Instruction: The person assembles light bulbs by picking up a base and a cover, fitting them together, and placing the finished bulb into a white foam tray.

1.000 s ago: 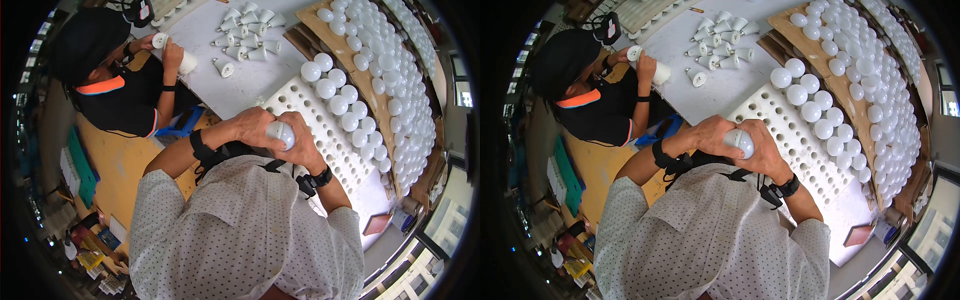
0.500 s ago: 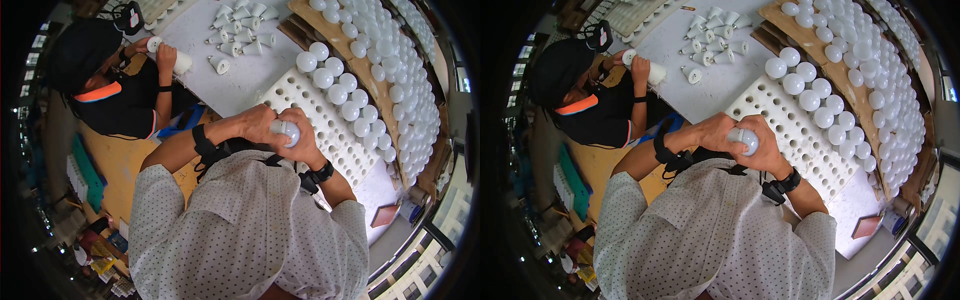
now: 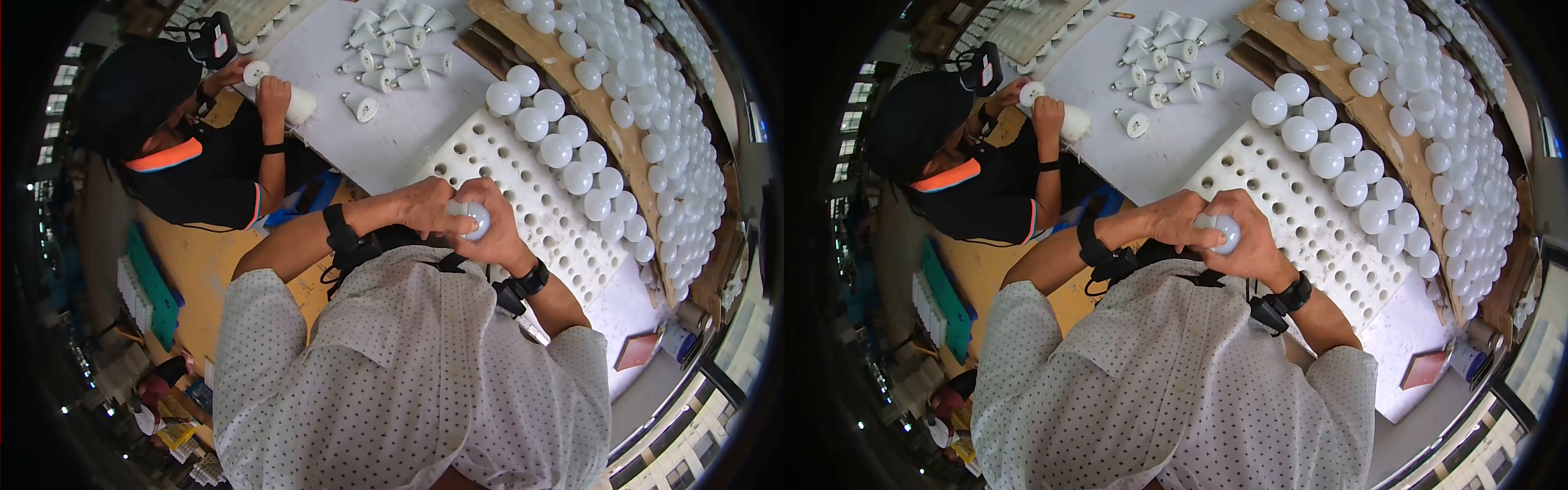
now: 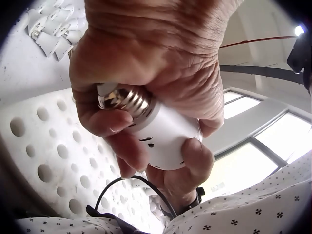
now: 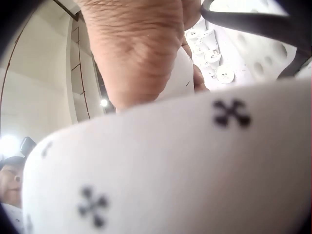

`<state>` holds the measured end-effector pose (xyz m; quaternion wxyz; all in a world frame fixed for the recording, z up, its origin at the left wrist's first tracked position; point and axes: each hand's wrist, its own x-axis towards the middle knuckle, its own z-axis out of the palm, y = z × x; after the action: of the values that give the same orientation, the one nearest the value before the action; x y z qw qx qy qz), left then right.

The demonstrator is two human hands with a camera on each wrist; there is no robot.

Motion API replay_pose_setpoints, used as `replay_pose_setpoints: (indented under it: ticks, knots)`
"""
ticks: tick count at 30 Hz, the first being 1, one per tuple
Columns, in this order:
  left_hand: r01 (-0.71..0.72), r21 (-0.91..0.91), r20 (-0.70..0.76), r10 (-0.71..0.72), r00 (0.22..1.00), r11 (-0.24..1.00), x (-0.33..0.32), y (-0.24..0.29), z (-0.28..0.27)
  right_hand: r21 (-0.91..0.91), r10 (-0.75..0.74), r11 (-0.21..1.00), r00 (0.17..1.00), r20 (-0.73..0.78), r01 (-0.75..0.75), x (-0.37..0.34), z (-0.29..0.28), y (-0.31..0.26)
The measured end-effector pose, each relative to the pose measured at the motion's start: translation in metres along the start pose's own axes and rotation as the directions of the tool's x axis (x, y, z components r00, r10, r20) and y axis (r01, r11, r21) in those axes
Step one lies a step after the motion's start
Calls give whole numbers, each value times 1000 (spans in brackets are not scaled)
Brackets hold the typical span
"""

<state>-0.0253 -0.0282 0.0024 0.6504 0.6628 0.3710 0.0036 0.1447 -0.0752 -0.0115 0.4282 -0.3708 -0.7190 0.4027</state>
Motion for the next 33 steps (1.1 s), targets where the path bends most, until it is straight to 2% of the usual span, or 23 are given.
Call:
replay_pose_setpoints:
  ticks: [2,4,8,10,12,13,14,15,16,17,18,19,20,21,22,24,25,26,27,28,30,31,33]
  knots:
    - [0,22,9,0,1000,1000,1,-1,1,-35,-24,999,1000,-10,23,-2,2,-4]
    - [-124,233,-72,144,987,965,4,-6,4,-70,-51,996,997,-63,47,-4,6,-6]
    - [-146,290,-102,182,978,946,-1,14,3,-105,-210,974,975,-78,201,-4,0,-4]
    - [-67,366,-78,102,992,928,-1,23,5,-109,-201,975,976,-82,191,-5,-2,-4]
    - [-129,382,-33,152,988,915,5,8,8,-107,-185,979,978,-94,175,-3,-6,-4]
    - [-216,356,-90,264,960,909,13,2,9,-120,-154,982,984,-90,143,-3,-11,-1]
    - [-321,334,-132,381,915,886,26,4,8,-156,-62,987,984,-170,35,-5,-15,-5]
    - [-247,139,-106,263,959,959,31,14,7,-175,-9,984,970,-245,-35,-6,-21,-6]
    - [-114,-57,-40,112,993,992,32,19,9,-109,136,978,943,-303,-176,-13,-25,-5]
    - [-164,-62,-10,163,987,985,41,16,13,98,387,922,873,-297,-375,-19,-28,-15]
    - [-182,-52,34,184,982,982,48,16,16,305,601,792,766,-229,-530,-24,-31,-25]
    - [-170,-161,111,189,976,972,53,14,20,305,610,787,748,-262,-536,-37,-34,-22]
    - [-147,-269,174,198,965,952,58,12,23,200,474,880,773,-421,-431,-54,-39,-11]
    - [-172,-266,105,206,973,948,59,7,28,75,316,940,774,-548,-331,-72,-46,-6]
    - [-166,-269,125,205,971,949,57,0,31,-86,198,937,717,-668,-339,-92,-64,-5]
    - [-188,-123,-167,166,972,975,55,-13,24,-232,48,814,460,-887,-532,-134,-105,-6]
    - [-190,-115,-159,170,972,975,57,-24,18,-401,-107,672,454,-884,-623,-154,-131,-1]
    - [-90,-81,-219,71,973,993,60,-38,11,-434,-167,559,416,-894,-707,-171,-154,10]
    - [13,-54,-283,-28,959,998,62,-48,9,-436,-200,449,388,-900,-780,-178,-170,17]
    - [10,-49,-280,-24,960,999,62,-52,11,-444,-201,422,396,-896,-790,-182,-182,28]
    - [-4,-2,-254,4,967,1000,66,-57,15,-522,-160,364,501,-851,-771,-189,-198,62]
    - [-95,29,-241,100,965,995,65,-61,18,-527,-51,367,549,-834,-767,-186,-199,72]
    - [-72,-1,-247,70,967,997,59,-65,18,-496,79,353,553,-829,-793,-173,-192,79]
